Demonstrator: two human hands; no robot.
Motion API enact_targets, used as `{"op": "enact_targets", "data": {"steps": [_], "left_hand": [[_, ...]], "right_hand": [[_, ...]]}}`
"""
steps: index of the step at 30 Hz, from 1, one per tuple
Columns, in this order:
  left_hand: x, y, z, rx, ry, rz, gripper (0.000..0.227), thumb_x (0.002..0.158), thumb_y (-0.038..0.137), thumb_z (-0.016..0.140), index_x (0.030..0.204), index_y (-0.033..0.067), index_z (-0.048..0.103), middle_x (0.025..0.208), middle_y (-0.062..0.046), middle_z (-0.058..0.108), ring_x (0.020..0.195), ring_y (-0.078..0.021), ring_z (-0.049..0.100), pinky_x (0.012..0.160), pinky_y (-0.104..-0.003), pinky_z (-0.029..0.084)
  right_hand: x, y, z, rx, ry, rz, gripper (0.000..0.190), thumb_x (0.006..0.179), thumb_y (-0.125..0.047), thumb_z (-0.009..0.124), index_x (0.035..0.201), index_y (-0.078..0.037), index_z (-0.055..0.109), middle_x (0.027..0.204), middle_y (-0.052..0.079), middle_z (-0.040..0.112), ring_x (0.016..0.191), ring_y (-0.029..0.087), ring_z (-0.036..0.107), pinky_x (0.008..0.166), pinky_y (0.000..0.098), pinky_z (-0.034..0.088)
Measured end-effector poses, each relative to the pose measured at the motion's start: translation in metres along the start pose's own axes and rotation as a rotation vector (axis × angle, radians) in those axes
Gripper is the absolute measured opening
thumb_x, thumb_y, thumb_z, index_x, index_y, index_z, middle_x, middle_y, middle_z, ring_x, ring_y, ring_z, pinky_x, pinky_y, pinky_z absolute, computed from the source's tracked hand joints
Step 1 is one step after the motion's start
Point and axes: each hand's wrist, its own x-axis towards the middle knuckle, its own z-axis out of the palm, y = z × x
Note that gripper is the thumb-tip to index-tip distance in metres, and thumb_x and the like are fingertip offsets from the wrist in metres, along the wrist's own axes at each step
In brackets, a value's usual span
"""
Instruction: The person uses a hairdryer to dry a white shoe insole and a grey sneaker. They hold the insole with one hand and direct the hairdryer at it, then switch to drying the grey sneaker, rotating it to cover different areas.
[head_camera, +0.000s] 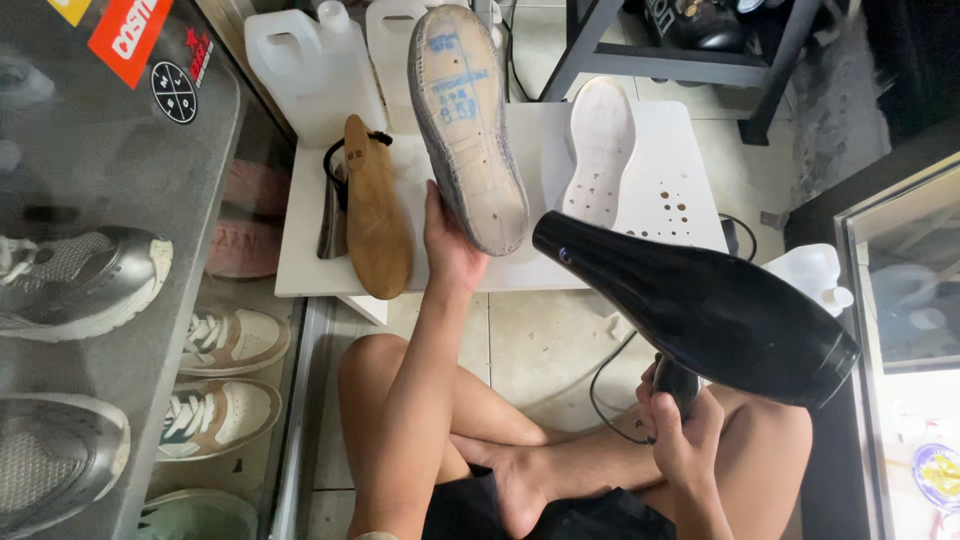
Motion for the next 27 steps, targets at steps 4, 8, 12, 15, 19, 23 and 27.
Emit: {"op": "enact_targets", "data": {"steps": [4, 8, 12, 15, 19, 23, 27], "left_hand": [[-0.009, 0.003, 0.028, 0.180, 0.178, -0.081, 0.037, 0.087, 0.041, 0.053, 0.114, 0.0175, 0.061, 0.105, -0.003, 0.065, 0.100, -0.0228, 0.061, 0.086, -0.039, 0.050], [-0.010, 0.002, 0.018, 0.145, 0.261, -0.085, 0.038, 0.088, 0.039, 0.053, 0.123, 0.0248, 0.050, 0.111, -0.004, 0.061, 0.099, -0.0239, 0.059, 0.083, -0.043, 0.050], [-0.009, 0.001, 0.008, 0.109, 0.143, -0.152, 0.036, 0.088, 0.044, 0.054, 0.106, 0.0140, 0.064, 0.097, -0.006, 0.067, 0.092, -0.0235, 0.063, 0.081, -0.040, 0.051], [-0.016, 0.002, 0.013, 0.171, 0.068, -0.142, 0.039, 0.089, 0.043, 0.053, 0.110, 0.0122, 0.062, 0.099, -0.005, 0.067, 0.094, -0.0223, 0.062, 0.083, -0.038, 0.049], [-0.018, 0.002, 0.013, 0.197, 0.117, -0.181, 0.034, 0.087, 0.042, 0.054, 0.109, 0.0176, 0.062, 0.097, -0.003, 0.066, 0.093, -0.0212, 0.061, 0.083, -0.037, 0.048], [-0.010, 0.005, 0.019, 0.224, -0.017, -0.218, 0.049, 0.086, 0.049, 0.051, 0.116, 0.0106, 0.059, 0.108, -0.010, 0.064, 0.102, -0.0261, 0.060, 0.091, -0.044, 0.047], [-0.006, 0.012, 0.036, 0.399, -0.001, -0.128, 0.055, 0.087, 0.053, 0.046, 0.115, 0.0077, 0.061, 0.104, -0.009, 0.066, 0.099, -0.0222, 0.062, 0.085, -0.036, 0.050]], "right_hand": [[-0.006, -0.004, -0.003, -0.106, -0.008, -0.001, 0.049, 0.086, -0.046, 0.050, 0.081, 0.002, 0.052, 0.055, 0.003, 0.043, 0.045, 0.007, 0.034, 0.040, 0.0205, 0.025], [-0.011, 0.008, -0.008, -0.157, -0.032, 0.033, 0.053, 0.084, -0.052, 0.050, 0.082, 0.001, 0.056, 0.058, 0.001, 0.047, 0.049, 0.008, 0.038, 0.042, 0.0204, 0.029], [-0.014, 0.017, -0.009, -0.160, -0.048, 0.045, 0.050, 0.084, -0.050, 0.052, 0.086, 0.000, 0.058, 0.062, 0.002, 0.053, 0.051, 0.008, 0.045, 0.044, 0.0207, 0.036], [-0.012, 0.006, -0.006, -0.218, -0.033, 0.035, 0.053, 0.083, -0.051, 0.050, 0.083, 0.001, 0.058, 0.059, 0.002, 0.053, 0.049, 0.008, 0.045, 0.042, 0.0208, 0.039], [-0.012, 0.008, -0.010, -0.236, 0.010, 0.023, 0.054, 0.082, -0.053, 0.051, 0.084, 0.000, 0.061, 0.062, 0.003, 0.059, 0.056, 0.010, 0.054, 0.051, 0.0226, 0.043], [-0.001, -0.018, 0.000, -0.199, -0.009, -0.048, 0.054, 0.084, -0.055, 0.048, 0.066, -0.003, 0.052, 0.058, 0.003, 0.049, 0.051, 0.010, 0.045, 0.046, 0.0227, 0.034], [0.000, -0.016, -0.004, -0.199, 0.029, -0.044, 0.058, 0.082, -0.057, 0.049, 0.068, -0.001, 0.054, 0.061, 0.005, 0.052, 0.051, 0.011, 0.048, 0.046, 0.0220, 0.036]]}}
